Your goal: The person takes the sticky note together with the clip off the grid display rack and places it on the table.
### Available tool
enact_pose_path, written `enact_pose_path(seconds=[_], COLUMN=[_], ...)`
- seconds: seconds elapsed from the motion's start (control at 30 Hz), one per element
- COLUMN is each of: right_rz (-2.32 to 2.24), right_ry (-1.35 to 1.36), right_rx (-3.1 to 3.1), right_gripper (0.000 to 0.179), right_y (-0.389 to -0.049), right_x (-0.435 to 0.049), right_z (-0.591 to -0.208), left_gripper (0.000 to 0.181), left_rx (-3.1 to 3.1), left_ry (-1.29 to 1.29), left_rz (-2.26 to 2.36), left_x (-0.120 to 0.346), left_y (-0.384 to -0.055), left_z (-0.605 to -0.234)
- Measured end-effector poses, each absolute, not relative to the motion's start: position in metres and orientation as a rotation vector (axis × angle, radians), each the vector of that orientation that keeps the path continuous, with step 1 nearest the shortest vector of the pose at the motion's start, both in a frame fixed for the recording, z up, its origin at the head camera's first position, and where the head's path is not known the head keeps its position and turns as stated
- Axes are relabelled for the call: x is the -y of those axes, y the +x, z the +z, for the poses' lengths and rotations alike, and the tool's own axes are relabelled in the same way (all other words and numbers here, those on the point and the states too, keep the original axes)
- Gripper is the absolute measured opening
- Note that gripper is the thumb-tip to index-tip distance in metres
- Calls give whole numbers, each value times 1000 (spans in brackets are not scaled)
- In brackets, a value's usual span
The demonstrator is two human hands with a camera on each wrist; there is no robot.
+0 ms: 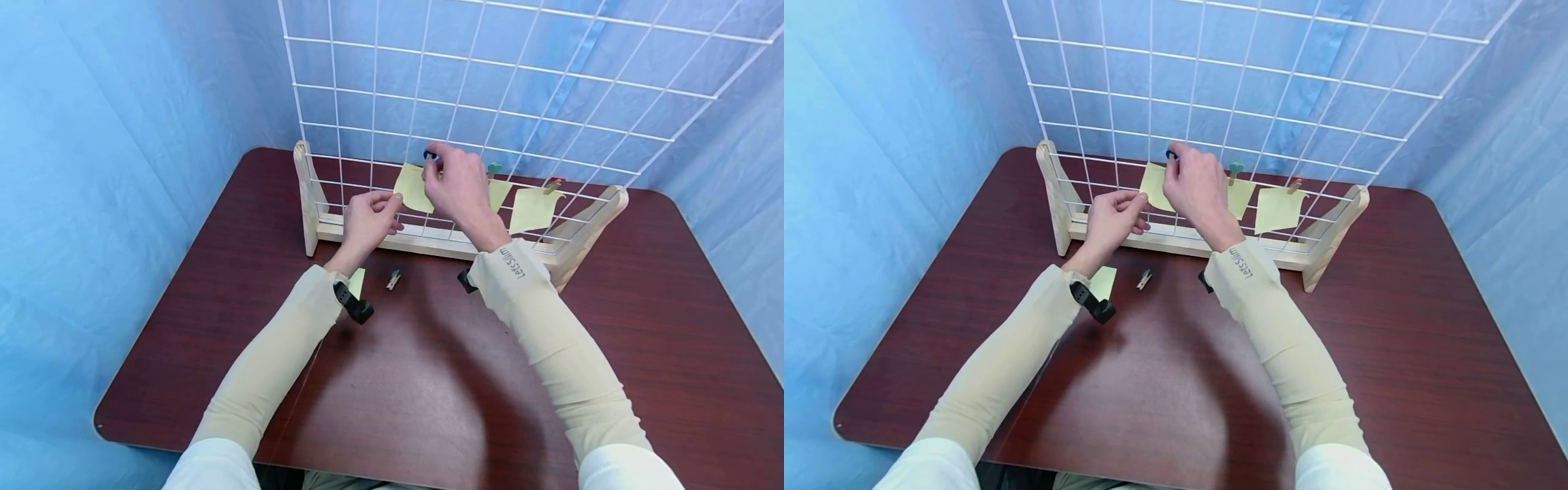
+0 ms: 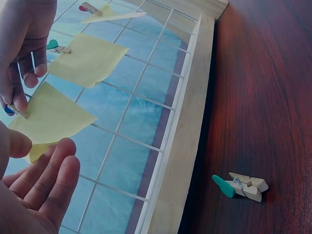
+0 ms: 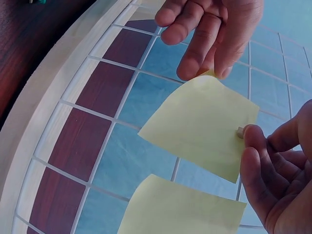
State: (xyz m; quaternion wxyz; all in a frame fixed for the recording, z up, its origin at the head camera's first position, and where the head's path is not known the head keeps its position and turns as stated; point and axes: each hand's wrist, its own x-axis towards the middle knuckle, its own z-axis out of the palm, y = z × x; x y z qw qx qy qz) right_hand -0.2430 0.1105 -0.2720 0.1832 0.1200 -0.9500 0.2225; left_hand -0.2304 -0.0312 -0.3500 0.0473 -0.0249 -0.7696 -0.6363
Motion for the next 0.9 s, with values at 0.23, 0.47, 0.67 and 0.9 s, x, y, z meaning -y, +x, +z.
enact_pose_path(seconds=[0.23, 0.47, 0.67, 0.9], right_rz=[632, 634, 650, 677], right_ry=[353, 387, 398, 373], right_rx=[2667, 2650, 2624, 2618], right_gripper=[28, 23, 25, 25], right_y=[-244, -244, -245, -244], right_x=[-111, -110, -110, -109], right_z=[-272, -273, -273, -271], left_gripper=[29, 28, 29, 26], left_rx=[2354, 2365, 2357, 2316], left_ry=[-59, -64, -52, -68], left_rz=[-1920, -1915, -1935, -1976], left_x=[31, 33, 34, 36], left_y=[-231, -230, -229, -227], left_z=[-349, -350, -349, -348])
